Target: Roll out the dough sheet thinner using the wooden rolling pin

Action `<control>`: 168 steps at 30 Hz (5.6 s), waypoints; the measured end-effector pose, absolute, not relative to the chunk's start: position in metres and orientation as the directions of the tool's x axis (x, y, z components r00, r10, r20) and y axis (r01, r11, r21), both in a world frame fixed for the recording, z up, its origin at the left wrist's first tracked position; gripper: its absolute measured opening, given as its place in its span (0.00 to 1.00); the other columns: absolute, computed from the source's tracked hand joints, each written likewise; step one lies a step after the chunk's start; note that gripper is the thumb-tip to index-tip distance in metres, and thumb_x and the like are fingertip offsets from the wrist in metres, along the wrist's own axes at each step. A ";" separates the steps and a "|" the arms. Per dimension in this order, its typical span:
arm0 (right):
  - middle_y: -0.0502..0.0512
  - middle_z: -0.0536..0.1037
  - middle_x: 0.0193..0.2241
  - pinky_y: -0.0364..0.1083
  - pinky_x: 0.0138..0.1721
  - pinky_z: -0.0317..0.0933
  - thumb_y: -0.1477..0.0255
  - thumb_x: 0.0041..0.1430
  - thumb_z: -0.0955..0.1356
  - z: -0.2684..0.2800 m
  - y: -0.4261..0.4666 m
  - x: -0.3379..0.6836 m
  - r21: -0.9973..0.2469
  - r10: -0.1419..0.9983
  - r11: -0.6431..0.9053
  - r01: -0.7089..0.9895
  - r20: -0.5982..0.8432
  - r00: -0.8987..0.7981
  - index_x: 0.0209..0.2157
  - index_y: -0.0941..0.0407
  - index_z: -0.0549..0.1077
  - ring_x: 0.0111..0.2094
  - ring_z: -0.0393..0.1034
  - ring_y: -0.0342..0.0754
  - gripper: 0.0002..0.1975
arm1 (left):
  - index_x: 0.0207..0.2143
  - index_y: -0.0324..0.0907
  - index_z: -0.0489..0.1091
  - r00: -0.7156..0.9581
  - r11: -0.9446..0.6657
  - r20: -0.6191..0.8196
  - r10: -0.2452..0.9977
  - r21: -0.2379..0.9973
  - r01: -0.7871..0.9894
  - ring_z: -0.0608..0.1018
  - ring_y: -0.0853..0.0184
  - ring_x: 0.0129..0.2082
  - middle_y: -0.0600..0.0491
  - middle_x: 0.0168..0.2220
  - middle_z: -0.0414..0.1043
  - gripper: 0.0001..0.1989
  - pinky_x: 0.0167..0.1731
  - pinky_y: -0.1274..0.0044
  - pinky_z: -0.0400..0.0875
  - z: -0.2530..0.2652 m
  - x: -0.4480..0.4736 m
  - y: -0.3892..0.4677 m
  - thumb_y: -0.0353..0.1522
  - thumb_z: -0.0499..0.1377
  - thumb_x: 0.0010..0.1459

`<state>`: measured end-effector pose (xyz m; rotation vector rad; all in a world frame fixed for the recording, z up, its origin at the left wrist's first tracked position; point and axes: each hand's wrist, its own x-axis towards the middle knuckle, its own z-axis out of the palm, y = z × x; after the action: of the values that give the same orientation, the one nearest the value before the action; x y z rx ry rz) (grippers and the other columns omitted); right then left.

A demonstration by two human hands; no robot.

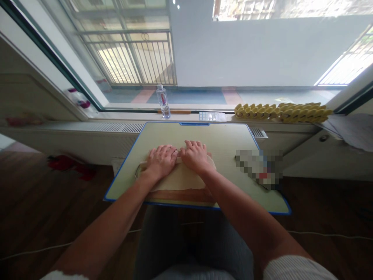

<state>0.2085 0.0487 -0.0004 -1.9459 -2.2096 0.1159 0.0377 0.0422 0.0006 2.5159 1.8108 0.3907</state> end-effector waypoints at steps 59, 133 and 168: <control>0.58 0.68 0.69 0.67 0.71 0.43 0.62 0.76 0.56 -0.010 -0.069 0.217 -0.288 0.973 0.085 0.954 0.230 -0.018 0.64 0.52 0.72 0.73 0.51 0.60 0.24 | 0.53 0.48 0.75 0.309 -0.385 0.287 0.907 0.263 0.885 0.75 0.54 0.61 0.48 0.58 0.79 0.14 0.71 0.52 0.50 -0.002 0.020 -0.049 0.38 0.60 0.67; 0.59 0.83 0.50 0.48 0.50 0.65 0.66 0.65 0.69 -0.007 -0.028 0.311 -0.500 0.998 -0.030 0.866 0.030 0.052 0.53 0.53 0.79 0.50 0.76 0.55 0.17 | 0.31 0.45 0.75 0.082 0.010 -0.232 0.969 0.368 0.930 0.79 0.62 0.34 0.52 0.34 0.81 0.05 0.30 0.76 0.65 0.034 -0.050 0.022 0.32 0.65 0.48; 0.59 0.79 0.52 0.53 0.58 0.61 0.67 0.64 0.69 0.006 -0.029 0.269 -0.440 0.991 0.095 0.893 0.129 -0.042 0.52 0.54 0.77 0.55 0.69 0.58 0.16 | 0.43 0.43 0.76 -0.109 -0.058 0.304 0.946 0.491 0.869 0.80 0.57 0.45 0.46 0.45 0.80 0.10 0.50 0.68 0.73 0.007 -0.074 0.021 0.35 0.60 0.62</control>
<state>0.2686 -0.0289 0.0057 -1.8470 -1.9865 0.3367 -0.0740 0.0207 0.0074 2.0044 2.0620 0.8935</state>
